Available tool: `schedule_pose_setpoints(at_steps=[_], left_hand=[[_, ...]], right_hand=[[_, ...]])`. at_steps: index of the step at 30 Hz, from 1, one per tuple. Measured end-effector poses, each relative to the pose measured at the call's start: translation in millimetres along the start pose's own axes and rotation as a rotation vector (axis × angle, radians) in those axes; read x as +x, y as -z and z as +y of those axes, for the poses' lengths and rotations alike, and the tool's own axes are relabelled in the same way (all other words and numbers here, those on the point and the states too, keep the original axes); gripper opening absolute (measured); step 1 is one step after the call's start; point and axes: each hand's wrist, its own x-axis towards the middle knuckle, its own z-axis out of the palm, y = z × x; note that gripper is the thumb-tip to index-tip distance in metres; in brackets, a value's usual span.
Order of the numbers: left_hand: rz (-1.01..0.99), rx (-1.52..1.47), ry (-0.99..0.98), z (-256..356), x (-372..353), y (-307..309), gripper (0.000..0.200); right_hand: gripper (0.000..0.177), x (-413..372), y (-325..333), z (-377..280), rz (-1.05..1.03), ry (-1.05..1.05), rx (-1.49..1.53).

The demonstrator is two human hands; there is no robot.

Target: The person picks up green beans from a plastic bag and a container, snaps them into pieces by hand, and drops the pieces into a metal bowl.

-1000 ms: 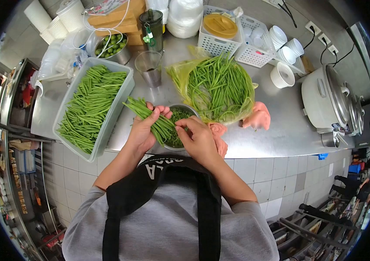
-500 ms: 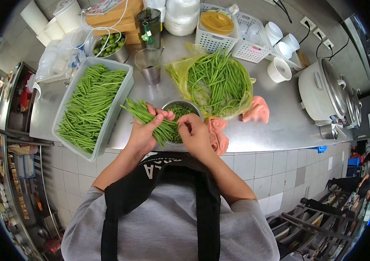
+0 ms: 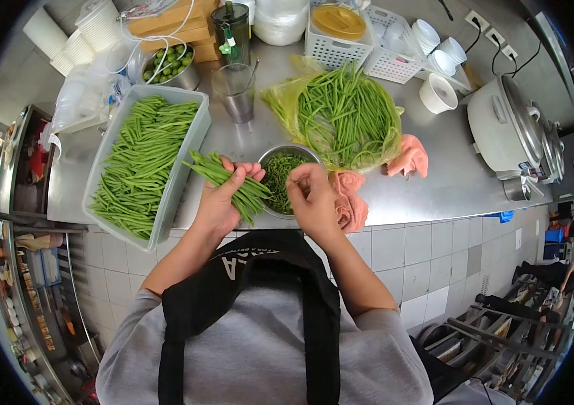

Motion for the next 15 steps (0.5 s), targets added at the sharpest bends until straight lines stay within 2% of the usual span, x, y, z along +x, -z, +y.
schedule_pose_setpoints(at_steps=[1,2,6,9,10,13,15], left_hand=[[0.007,-0.013,0.003,-0.6,0.4,-0.4,0.016],[0.013,-0.024,0.008,-0.7,0.1,-1.9,0.016],[-0.009,-0.084,0.016,-5.3,7.2,-1.9,0.016],[0.003,-0.053,0.039,-10.1,10.8,-8.3,0.016],[-0.013,-0.049,0.031,-11.9,11.9,-9.5,0.016],[-0.027,-0.037,0.022,-17.7,13.1,-16.2,0.016],[-0.004,-0.032,0.025,-18.7,13.5,-24.2,0.015]], right_hand=[[0.008,-2.0,1.6,2.3,-0.066,-0.024,-0.041],[0.009,-3.0,2.9,3.9,-0.128,0.043,-0.090],[0.009,-4.2,2.1,-6.8,-0.199,-0.205,0.133],[0.010,-0.6,7.0,-7.4,-0.195,-0.201,0.094],[0.010,1.5,8.9,0.1,-0.173,-0.110,0.014],[0.010,4.9,15.9,-2.3,-0.153,-0.058,-0.054],[0.011,6.5,20.5,-4.6,-0.140,-0.073,-0.116]])
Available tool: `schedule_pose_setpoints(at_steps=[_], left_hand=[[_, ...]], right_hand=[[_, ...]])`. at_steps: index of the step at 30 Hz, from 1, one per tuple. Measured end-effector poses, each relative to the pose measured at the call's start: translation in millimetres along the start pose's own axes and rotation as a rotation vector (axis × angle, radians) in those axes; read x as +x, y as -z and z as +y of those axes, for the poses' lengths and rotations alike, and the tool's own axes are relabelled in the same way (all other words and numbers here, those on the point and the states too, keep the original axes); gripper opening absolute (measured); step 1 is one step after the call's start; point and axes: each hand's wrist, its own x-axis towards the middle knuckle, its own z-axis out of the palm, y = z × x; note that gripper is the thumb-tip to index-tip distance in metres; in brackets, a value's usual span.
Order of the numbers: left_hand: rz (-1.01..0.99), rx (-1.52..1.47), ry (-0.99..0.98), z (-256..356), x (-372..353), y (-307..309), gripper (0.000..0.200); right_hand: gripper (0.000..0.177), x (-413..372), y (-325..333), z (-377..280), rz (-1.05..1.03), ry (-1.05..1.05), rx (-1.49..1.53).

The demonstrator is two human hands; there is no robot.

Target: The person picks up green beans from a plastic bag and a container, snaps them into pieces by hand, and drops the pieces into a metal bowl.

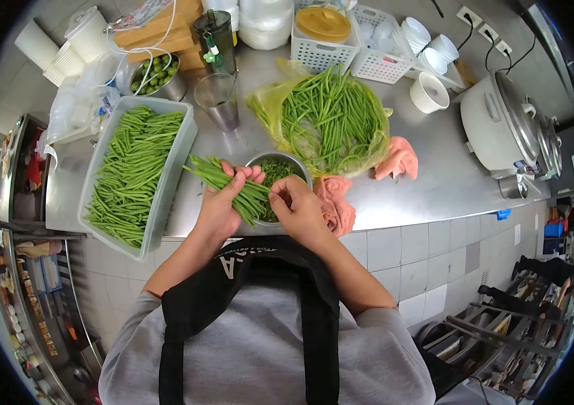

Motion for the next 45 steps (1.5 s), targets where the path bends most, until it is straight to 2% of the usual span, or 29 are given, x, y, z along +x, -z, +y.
schedule_pose_setpoints(at_steps=[1,4,7,10,13,16,19,25,28,31,34,35,38,42,43,45], left_hand=[[0.005,0.007,0.003,-2.2,0.0,-2.4,0.015],[0.037,0.019,0.012,-10.8,-2.1,-5.7,0.015],[0.080,0.009,0.004,-16.4,-1.7,-7.7,0.014],[0.118,-0.010,-0.055,-19.9,-0.4,-7.5,0.014],[0.140,0.000,-0.131,-22.8,3.5,-6.0,0.014],[0.141,0.011,-0.178,-32.3,5.1,-2.8,0.015],[0.142,0.002,-0.214,-38.6,10.9,-9.0,0.016],[0.163,0.012,-0.198,-40.8,14.1,-18.9,0.015],[0.119,0.027,-0.163,-41.7,18.6,-18.4,0.015],[0.076,0.047,-0.098,-37.5,18.5,-21.1,0.015],[0.072,0.050,-0.099,-32.5,15.4,-21.1,0.014],[0.083,0.055,-0.103,-28.8,15.0,-20.6,0.014],[0.096,0.066,-0.099,-18.1,13.3,-15.5,0.014],[0.078,0.056,-0.081,-8.6,11.0,-10.7,0.015],[0.076,0.049,-0.079,-6.3,10.2,-10.2,0.016],[0.051,0.062,-0.074,-0.8,9.5,-10.5,0.016]], right_hand=[[0.011,1.4,2.4,-1.0,0.005,-0.009,-0.031],[0.013,9.9,7.4,-3.6,0.107,0.303,-0.442],[0.015,22.2,13.5,6.2,0.144,0.451,-0.562],[0.019,21.2,18.7,0.3,-0.016,0.138,-0.132],[0.017,22.0,26.2,3.6,-0.056,-0.050,0.119],[0.011,16.4,34.6,1.3,-0.165,-0.051,0.125],[0.008,13.8,37.4,-6.2,-0.131,0.204,-0.192],[0.014,18.7,37.8,3.0,0.039,0.658,-0.511],[0.010,19.5,38.6,8.4,0.065,0.673,-0.476],[0.006,25.4,34.2,24.4,0.025,0.308,0.059],[0.006,22.6,37.8,13.5,-0.046,-0.262,0.639],[0.005,24.1,36.5,22.0,-0.034,-0.208,0.706],[0.007,19.3,31.4,6.9,0.004,-0.101,0.421],[0.008,12.0,24.4,3.1,-0.183,-0.204,0.359],[0.008,10.2,20.1,-0.7,-0.153,-0.222,0.358],[0.006,8.4,12.5,-0.5,-0.089,-0.049,0.178]])
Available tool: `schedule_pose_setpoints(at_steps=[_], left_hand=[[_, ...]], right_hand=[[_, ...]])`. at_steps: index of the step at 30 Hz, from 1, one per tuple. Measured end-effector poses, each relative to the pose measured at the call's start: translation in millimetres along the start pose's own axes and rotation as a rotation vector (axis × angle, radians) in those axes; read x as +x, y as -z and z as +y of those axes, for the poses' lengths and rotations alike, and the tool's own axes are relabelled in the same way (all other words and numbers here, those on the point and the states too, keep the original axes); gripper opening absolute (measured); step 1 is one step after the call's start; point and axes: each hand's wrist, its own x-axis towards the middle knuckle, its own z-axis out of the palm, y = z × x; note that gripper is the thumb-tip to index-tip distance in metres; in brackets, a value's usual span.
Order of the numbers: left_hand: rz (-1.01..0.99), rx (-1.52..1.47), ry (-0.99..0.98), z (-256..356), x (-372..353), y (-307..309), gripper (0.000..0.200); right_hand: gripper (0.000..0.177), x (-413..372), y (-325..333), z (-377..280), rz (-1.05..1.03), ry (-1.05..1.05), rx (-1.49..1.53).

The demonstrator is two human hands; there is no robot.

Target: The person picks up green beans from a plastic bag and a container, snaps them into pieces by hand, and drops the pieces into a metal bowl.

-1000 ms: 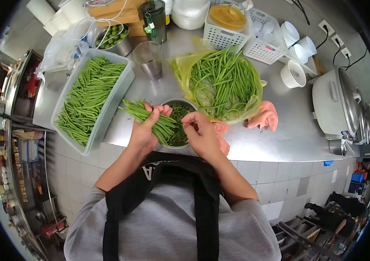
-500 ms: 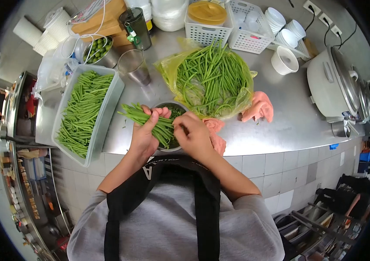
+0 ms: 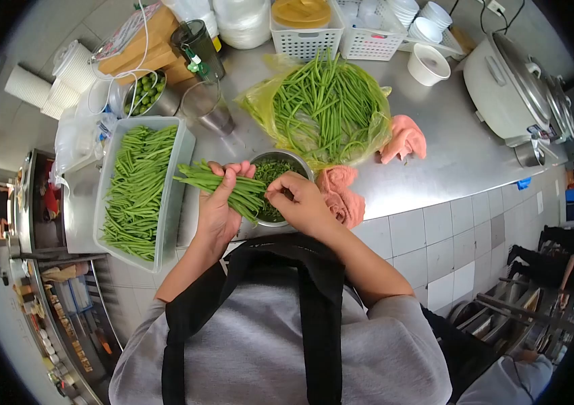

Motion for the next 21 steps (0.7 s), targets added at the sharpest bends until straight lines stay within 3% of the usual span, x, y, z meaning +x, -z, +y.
schedule_pose_setpoints(at_steps=[4,7,10,13,14,18,21], left_hand=[[-0.041,-0.002,0.026,8.9,-0.1,3.0,0.017],[-0.071,0.021,0.083,9.0,-4.4,5.0,0.017],[-0.058,0.024,0.124,10.0,-4.4,11.4,0.016],[-0.030,0.046,0.154,10.8,-7.8,21.9,0.015],[-0.026,0.042,0.163,10.7,-10.9,24.1,0.015],[-0.026,0.042,0.171,10.3,-15.0,21.1,0.014],[0.003,0.037,0.137,11.2,-12.7,20.1,0.014]], right_hand=[[0.005,-1.7,-12.5,0.5,0.114,0.216,-0.169],[0.005,-5.1,-23.3,-8.8,0.344,0.502,-0.739],[0.005,-6.4,-30.6,-10.3,0.377,0.533,-0.937],[0.008,5.2,-34.1,10.5,0.338,0.234,-0.308],[0.010,4.6,-31.1,12.5,0.305,-0.143,-0.040],[0.008,1.0,-25.5,32.8,0.432,0.173,-0.356],[0.014,-12.0,-29.0,0.0,0.422,0.110,-0.467]])
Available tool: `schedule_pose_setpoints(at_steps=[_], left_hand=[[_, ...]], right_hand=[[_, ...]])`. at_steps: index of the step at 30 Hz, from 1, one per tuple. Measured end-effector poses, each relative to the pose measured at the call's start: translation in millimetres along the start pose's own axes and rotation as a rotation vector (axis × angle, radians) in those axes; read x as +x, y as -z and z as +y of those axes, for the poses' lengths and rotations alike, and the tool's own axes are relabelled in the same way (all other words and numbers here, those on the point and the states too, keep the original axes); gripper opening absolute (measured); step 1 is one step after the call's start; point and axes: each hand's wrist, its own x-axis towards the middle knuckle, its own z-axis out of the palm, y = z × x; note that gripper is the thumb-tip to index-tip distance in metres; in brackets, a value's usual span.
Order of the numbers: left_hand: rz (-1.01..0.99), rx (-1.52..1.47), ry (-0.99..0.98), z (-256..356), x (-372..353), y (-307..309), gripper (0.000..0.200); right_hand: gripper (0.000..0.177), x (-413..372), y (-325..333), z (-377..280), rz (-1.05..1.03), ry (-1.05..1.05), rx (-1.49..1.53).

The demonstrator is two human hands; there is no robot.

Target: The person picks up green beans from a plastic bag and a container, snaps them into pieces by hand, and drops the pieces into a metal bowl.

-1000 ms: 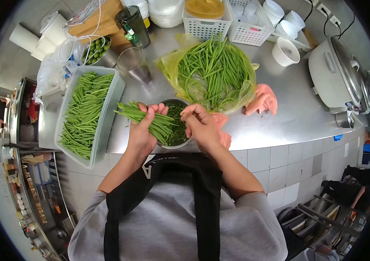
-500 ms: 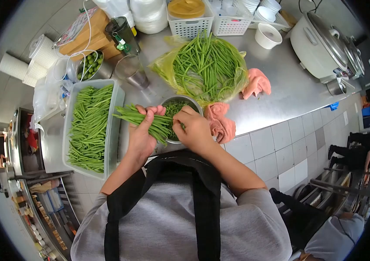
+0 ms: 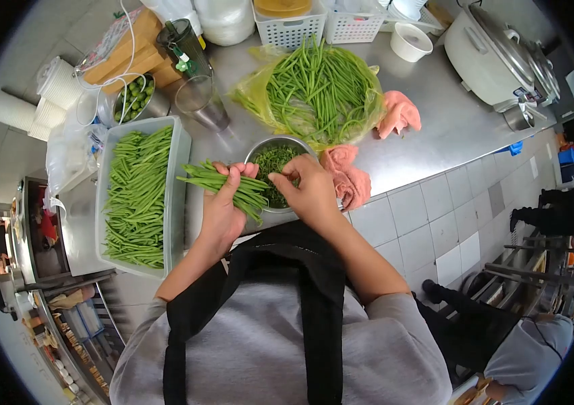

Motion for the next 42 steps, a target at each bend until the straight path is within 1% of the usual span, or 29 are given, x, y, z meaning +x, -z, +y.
schedule_pose_setpoints(at_steps=[1,4,5,8,9,12,15,18,19,22,23,25,29,35,38,42], left_hand=[[0.013,-0.014,-0.018,-1.7,3.1,-0.8,0.014],[-0.010,-0.059,-0.092,-8.7,10.7,-3.4,0.014],[-0.008,-0.047,-0.093,-9.7,12.0,-7.6,0.014],[-0.004,-0.009,-0.074,-13.9,13.9,-20.3,0.014],[0.000,-0.004,-0.067,-16.0,15.6,-23.6,0.014],[0.006,-0.022,-0.057,-24.8,20.4,-29.3,0.015],[-0.012,-0.051,-0.038,-34.9,21.3,-33.4,0.015],[0.002,-0.046,-0.038,-35.8,22.0,-40.2,0.015],[0.014,-0.040,-0.040,-34.8,23.1,-42.9,0.015],[0.048,-0.046,-0.069,-34.4,24.5,-46.7,0.015],[0.029,-0.053,-0.083,-36.6,24.7,-46.1,0.015],[-0.010,-0.064,-0.118,-39.5,26.4,-43.5,0.016],[0.020,-0.037,-0.122,-41.7,22.2,-45.6,0.015],[0.034,-0.064,-0.096,-43.4,15.0,-48.5,0.013],[0.054,-0.085,-0.106,-40.7,15.4,-48.7,0.013],[0.048,-0.105,-0.132,-35.7,14.7,-47.7,0.012]], right_hand=[[0.015,-1.5,1.0,-0.3,0.024,0.048,0.025],[0.014,-3.3,11.5,-17.2,-0.048,0.259,0.091],[0.013,-2.4,15.5,-21.4,-0.097,0.349,0.061],[0.013,3.9,11.7,-9.5,-0.029,0.521,0.035],[0.011,5.0,14.1,-10.5,-0.012,0.537,-0.048],[0.011,10.5,18.8,-5.5,0.013,0.566,-0.108],[0.010,13.6,19.2,18.7,-0.070,0.267,0.257],[0.005,22.6,37.2,23.8,-0.236,-0.412,0.845],[0.007,23.6,43.2,21.1,-0.240,-0.408,0.829],[0.008,19.8,53.6,9.4,-0.269,-0.143,0.477],[0.007,16.0,61.3,1.8,-0.288,-0.100,0.286],[0.008,13.2,58.3,6.9,-0.263,0.067,0.199],[0.010,17.2,49.9,17.0,-0.215,0.339,0.116],[0.012,16.3,41.5,23.0,0.016,0.637,-0.207],[0.014,18.2,42.6,22.3,0.051,0.690,-0.219],[0.013,20.5,37.4,30.7,-0.072,0.088,0.321]])
